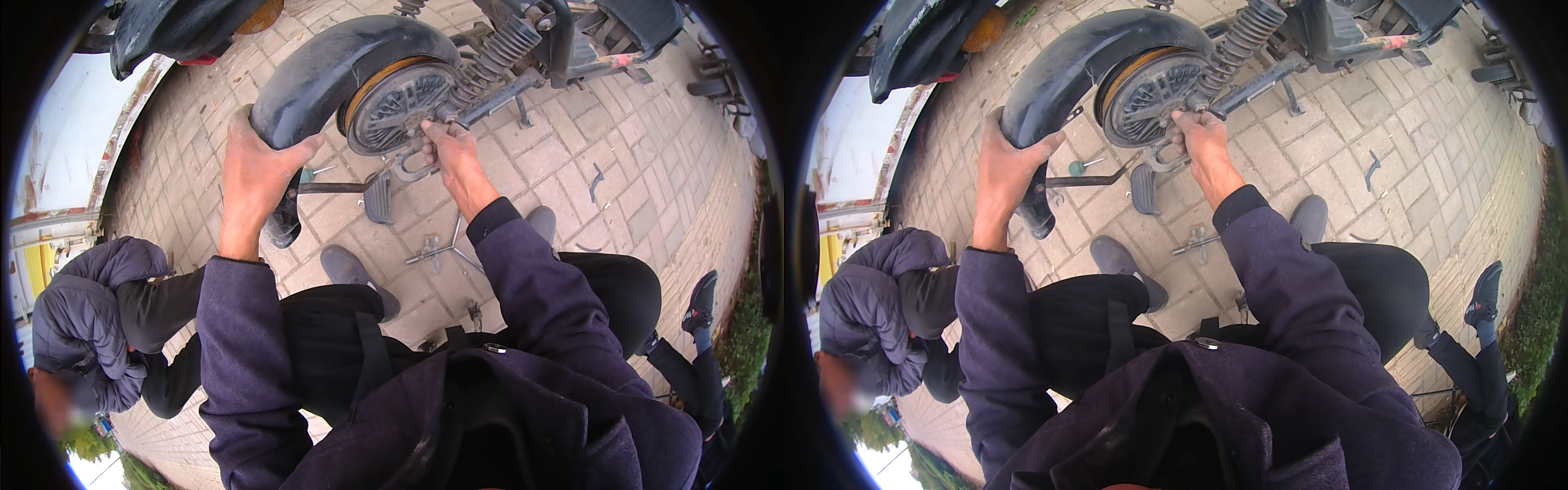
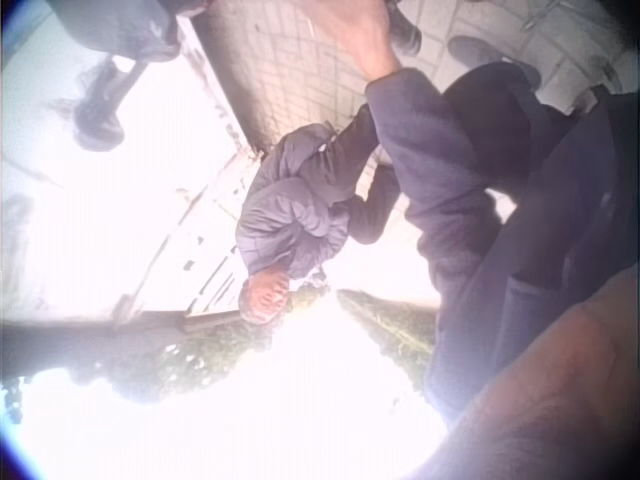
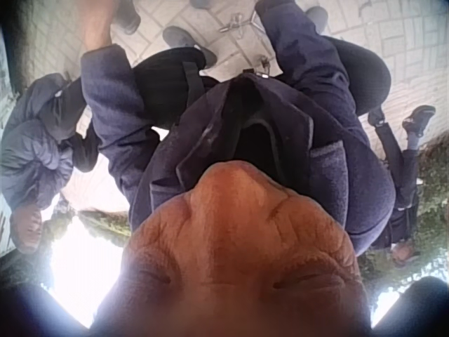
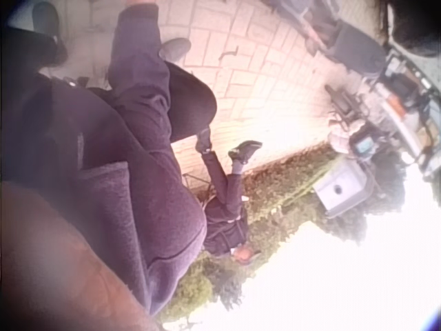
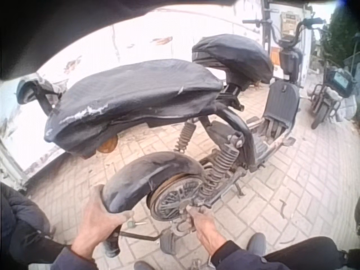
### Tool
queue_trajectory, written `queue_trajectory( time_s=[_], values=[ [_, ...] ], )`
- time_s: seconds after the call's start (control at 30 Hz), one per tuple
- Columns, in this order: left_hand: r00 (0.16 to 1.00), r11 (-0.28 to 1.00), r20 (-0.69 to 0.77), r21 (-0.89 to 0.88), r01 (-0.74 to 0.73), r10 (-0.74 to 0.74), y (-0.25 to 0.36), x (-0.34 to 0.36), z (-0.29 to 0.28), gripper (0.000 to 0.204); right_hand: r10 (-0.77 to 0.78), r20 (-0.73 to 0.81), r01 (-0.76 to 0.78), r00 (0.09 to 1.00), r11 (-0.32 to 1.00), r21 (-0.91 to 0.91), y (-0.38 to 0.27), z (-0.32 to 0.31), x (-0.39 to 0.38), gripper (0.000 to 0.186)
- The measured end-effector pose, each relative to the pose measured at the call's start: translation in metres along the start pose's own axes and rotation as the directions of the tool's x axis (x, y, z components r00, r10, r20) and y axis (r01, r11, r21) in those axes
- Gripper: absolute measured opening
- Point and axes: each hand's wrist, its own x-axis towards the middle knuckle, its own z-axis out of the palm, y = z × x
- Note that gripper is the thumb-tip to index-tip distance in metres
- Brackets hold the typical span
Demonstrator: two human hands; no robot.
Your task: The person uses a T-handle wrench to tighten bolts on the rear wheel hub of a motorcycle. They then pick up the rear fender and attach it to the frame, securing it with bolts using the wrench.
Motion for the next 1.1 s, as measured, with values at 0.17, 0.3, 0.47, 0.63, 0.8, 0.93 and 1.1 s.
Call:
queue_trajectory(
  time_s=[0.17, 0.3, 0.47, 0.63, 0.8, 0.93, 1.1],
  values=[
    [1.000, 1.000, -0.010, -0.008, -0.011, 0.011, -0.002, 0.001, 0.003, 0.096, 0.145, -0.010, -0.143, 0.989, 0.983, 0.114, -0.004, 0.000, 0.000, 0.019],
    [0.999, 1.000, -0.026, 0.004, -0.022, 0.022, -0.003, 0.001, 0.004, 0.097, 0.237, 0.066, -0.245, 0.969, 0.958, 0.148, -0.005, -0.005, 0.001, 0.026],
    [0.998, 0.999, -0.048, 0.020, -0.036, 0.036, -0.004, 0.001, 0.004, 0.098, 0.127, 0.067, -0.133, 0.990, 0.986, 0.096, -0.001, -0.005, 0.004, 0.021],
    [0.998, 0.999, -0.046, -0.018, -0.042, 0.041, -0.003, 0.001, 0.005, 0.097, -0.049, -0.048, 0.045, 0.998, 0.996, -0.077, 0.002, 0.001, 0.000, 0.014],
    [0.998, 0.996, -0.045, -0.067, -0.057, 0.054, -0.002, 0.003, 0.007, 0.095, 0.081, -0.016, -0.079, 0.997, 0.994, 0.072, -0.001, 0.001, -0.002, 0.020],
    [0.997, 0.998, -0.057, -0.042, -0.050, 0.048, 0.000, 0.003, 0.007, 0.093, 0.150, 0.012, -0.150, 0.989, 0.982, 0.112, -0.001, -0.005, 0.001, 0.028],
    [0.997, 0.999, -0.054, -0.019, -0.049, 0.048, 0.002, 0.006, 0.007, 0.093, 0.203, 0.096, -0.214, 0.974, 0.970, 0.116, 0.001, -0.009, 0.007, 0.027]
  ],
)
